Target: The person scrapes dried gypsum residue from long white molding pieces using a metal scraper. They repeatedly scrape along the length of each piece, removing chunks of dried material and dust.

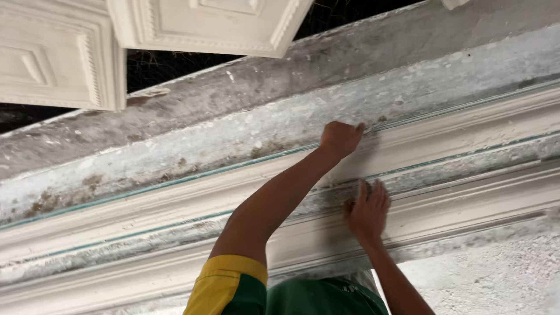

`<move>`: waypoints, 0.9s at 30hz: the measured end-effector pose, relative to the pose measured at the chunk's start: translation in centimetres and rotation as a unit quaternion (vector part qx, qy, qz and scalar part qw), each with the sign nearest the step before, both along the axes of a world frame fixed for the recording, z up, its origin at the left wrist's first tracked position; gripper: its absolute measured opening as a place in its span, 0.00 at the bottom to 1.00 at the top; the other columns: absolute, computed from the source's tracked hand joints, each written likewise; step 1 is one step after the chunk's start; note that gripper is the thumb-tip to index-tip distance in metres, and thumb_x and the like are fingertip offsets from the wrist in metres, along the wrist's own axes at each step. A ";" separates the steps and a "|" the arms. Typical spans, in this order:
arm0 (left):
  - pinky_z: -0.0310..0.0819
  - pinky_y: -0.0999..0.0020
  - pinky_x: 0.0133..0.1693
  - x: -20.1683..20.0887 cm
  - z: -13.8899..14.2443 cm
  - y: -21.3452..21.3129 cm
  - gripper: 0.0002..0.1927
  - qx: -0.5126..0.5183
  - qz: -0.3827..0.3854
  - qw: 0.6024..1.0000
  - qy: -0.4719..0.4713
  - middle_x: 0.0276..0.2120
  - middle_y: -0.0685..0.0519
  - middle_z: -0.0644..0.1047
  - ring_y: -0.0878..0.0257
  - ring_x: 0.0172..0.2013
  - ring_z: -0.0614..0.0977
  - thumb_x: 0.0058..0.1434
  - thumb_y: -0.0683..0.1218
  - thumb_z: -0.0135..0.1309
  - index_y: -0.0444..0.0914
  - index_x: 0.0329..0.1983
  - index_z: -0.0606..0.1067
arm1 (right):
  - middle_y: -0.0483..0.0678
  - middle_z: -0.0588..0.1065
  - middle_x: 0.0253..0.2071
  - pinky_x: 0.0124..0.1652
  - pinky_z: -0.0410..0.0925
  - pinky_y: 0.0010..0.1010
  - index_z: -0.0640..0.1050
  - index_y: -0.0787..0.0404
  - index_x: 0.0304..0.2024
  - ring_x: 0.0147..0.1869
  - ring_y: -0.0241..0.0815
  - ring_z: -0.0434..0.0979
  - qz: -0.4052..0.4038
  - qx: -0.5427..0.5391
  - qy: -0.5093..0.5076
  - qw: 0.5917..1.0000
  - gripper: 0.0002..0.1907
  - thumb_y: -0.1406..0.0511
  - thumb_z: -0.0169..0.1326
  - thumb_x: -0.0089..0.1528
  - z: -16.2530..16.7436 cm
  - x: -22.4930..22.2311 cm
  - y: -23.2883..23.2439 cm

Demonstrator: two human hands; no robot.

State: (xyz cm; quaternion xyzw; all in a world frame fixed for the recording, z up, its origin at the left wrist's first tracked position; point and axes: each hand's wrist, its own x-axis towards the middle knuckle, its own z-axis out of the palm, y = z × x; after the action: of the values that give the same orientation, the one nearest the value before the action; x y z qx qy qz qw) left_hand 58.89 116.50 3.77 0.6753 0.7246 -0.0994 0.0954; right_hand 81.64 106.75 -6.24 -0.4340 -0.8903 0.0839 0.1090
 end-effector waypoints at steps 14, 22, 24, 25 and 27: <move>0.81 0.53 0.40 -17.3 2.6 -23.6 0.29 -0.235 0.280 0.931 -0.030 0.39 0.49 0.84 0.60 0.29 0.82 0.71 0.70 0.30 0.71 0.76 0.51 | 0.71 0.60 0.73 0.72 0.44 0.63 0.65 0.66 0.72 0.79 0.70 0.54 0.019 0.008 -0.026 0.999 0.33 0.53 0.42 0.70 -2.1 14.8 20.6; 0.82 0.61 0.40 -12.1 -1.4 -11.5 0.29 -0.193 0.196 0.953 -0.128 0.56 0.58 0.79 0.64 0.33 0.81 0.70 0.71 0.28 0.72 0.75 0.54 | 0.67 0.64 0.71 0.72 0.50 0.62 0.66 0.65 0.72 0.80 0.65 0.58 0.027 0.029 -0.006 0.999 0.32 0.55 0.44 0.69 -2.1 14.6 20.0; 0.77 0.62 0.40 -9.2 -2.0 -7.2 0.28 -0.197 0.188 0.954 -0.128 0.53 0.53 0.80 0.63 0.34 0.81 0.73 0.68 0.29 0.68 0.76 0.52 | 0.66 0.64 0.72 0.72 0.50 0.61 0.66 0.64 0.73 0.79 0.64 0.58 0.029 0.035 -0.005 0.999 0.33 0.55 0.45 0.69 -1.7 14.6 20.0; 0.73 0.59 0.41 -7.8 -2.0 -5.7 0.28 -0.191 0.180 0.956 -0.131 0.48 0.51 0.83 0.64 0.34 0.79 0.74 0.66 0.29 0.66 0.78 0.51 | 0.66 0.63 0.73 0.73 0.51 0.60 0.66 0.63 0.74 0.80 0.63 0.58 0.033 0.040 0.004 0.999 0.32 0.55 0.44 0.70 -1.6 14.6 20.0; 0.73 0.57 0.35 -6.0 -2.3 -4.2 0.29 -0.134 0.134 0.975 -0.117 0.45 0.50 0.82 0.63 0.29 0.78 0.74 0.65 0.31 0.61 0.77 0.51 | 0.65 0.63 0.73 0.73 0.51 0.59 0.66 0.62 0.74 0.80 0.63 0.58 0.032 0.047 0.007 0.998 0.32 0.55 0.44 0.71 -1.3 14.5 19.7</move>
State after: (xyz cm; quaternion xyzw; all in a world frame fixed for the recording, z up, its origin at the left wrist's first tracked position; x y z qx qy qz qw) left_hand 52.86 112.26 1.44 0.5605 0.7721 -0.1017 0.2816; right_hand 96.09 126.48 -7.52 -0.3995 -0.9057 0.0489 0.1328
